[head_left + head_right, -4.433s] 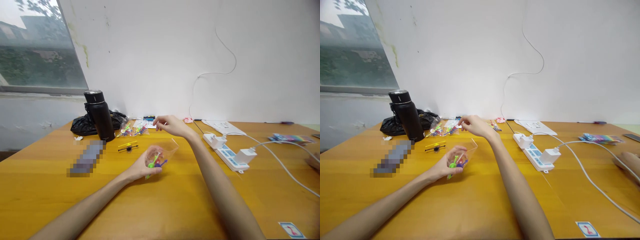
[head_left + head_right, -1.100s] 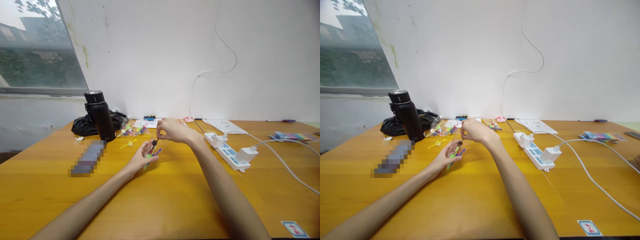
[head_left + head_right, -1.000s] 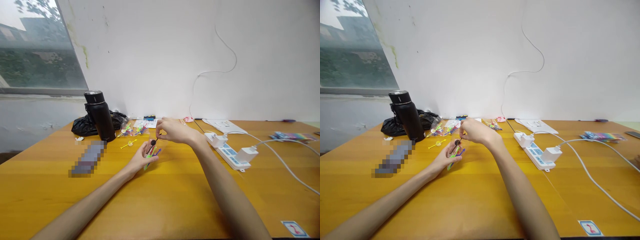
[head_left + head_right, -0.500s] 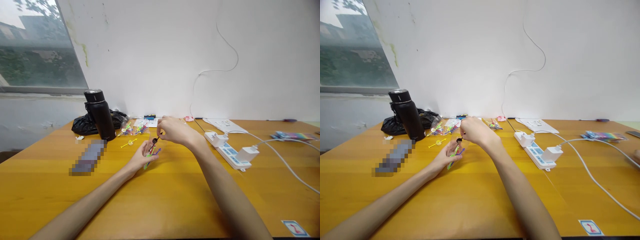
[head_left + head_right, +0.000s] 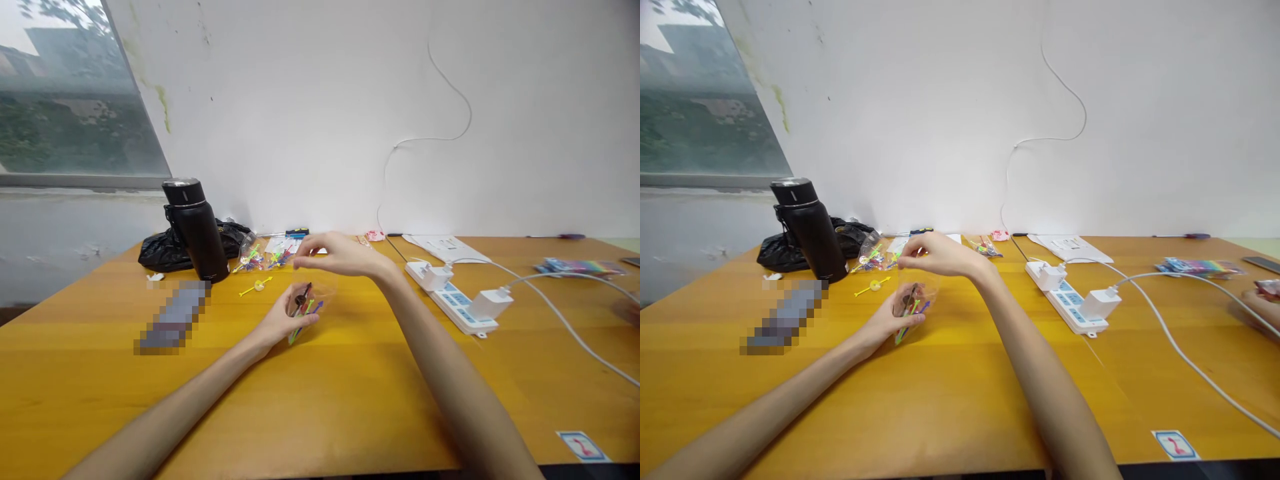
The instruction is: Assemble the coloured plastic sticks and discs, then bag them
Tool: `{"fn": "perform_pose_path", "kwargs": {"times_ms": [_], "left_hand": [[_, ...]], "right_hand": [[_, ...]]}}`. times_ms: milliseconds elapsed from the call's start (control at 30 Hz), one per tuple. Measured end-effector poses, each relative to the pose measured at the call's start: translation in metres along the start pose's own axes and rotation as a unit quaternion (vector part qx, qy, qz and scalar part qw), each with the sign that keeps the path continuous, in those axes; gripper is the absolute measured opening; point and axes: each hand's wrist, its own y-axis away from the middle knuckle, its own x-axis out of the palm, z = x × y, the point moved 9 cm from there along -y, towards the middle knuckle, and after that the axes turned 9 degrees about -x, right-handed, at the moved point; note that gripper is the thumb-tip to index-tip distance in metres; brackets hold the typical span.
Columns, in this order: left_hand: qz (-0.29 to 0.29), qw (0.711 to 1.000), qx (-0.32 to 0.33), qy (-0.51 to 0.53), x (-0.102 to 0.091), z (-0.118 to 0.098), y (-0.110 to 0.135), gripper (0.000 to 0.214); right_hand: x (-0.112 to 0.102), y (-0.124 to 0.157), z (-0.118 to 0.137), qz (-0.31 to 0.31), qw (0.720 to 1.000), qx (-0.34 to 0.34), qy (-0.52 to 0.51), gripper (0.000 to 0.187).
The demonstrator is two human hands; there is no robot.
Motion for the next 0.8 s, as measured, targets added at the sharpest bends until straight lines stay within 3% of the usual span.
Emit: {"fn": "perform_pose_path", "kwargs": {"times_ms": [100, 200, 267, 367, 467, 567, 800], "left_hand": [[0.068, 0.998, -0.011, -0.003, 0.015, -0.001, 0.006, 0.061], [0.154, 0.988, -0.023, 0.001, 0.033, -0.003, 0.015, 0.061], [0.195, 0.98, -0.027, -0.01, 0.041, -0.003, 0.02, 0.062], [0.217, 0.975, -0.013, -0.046, 0.044, -0.002, 0.022, 0.061], [0.223, 0.972, 0.006, -0.078, 0.044, -0.001, 0.022, 0.064], [0.218, 0.971, 0.008, -0.102, 0.044, 0.001, 0.021, 0.064], [0.21, 0.97, -0.005, -0.119, 0.042, 0.006, 0.02, 0.068]], "right_hand": [[0.005, -0.002, -0.031, -0.059, 0.997, 0.024, -0.053, 0.028], [0.048, -0.008, -0.068, -0.039, 0.997, 0.045, -0.051, 0.022], [0.084, -0.013, -0.083, -0.029, 0.998, 0.042, -0.029, 0.028], [0.125, -0.018, -0.089, -0.064, 0.996, 0.013, 0.063, 0.053], [0.159, -0.022, -0.082, -0.02, 0.992, -0.044, 0.115, 0.065], [0.172, -0.024, -0.08, 0.025, 0.99, -0.069, 0.123, 0.059], [0.165, -0.024, -0.072, 0.038, 0.986, -0.079, 0.139, 0.046]]}}
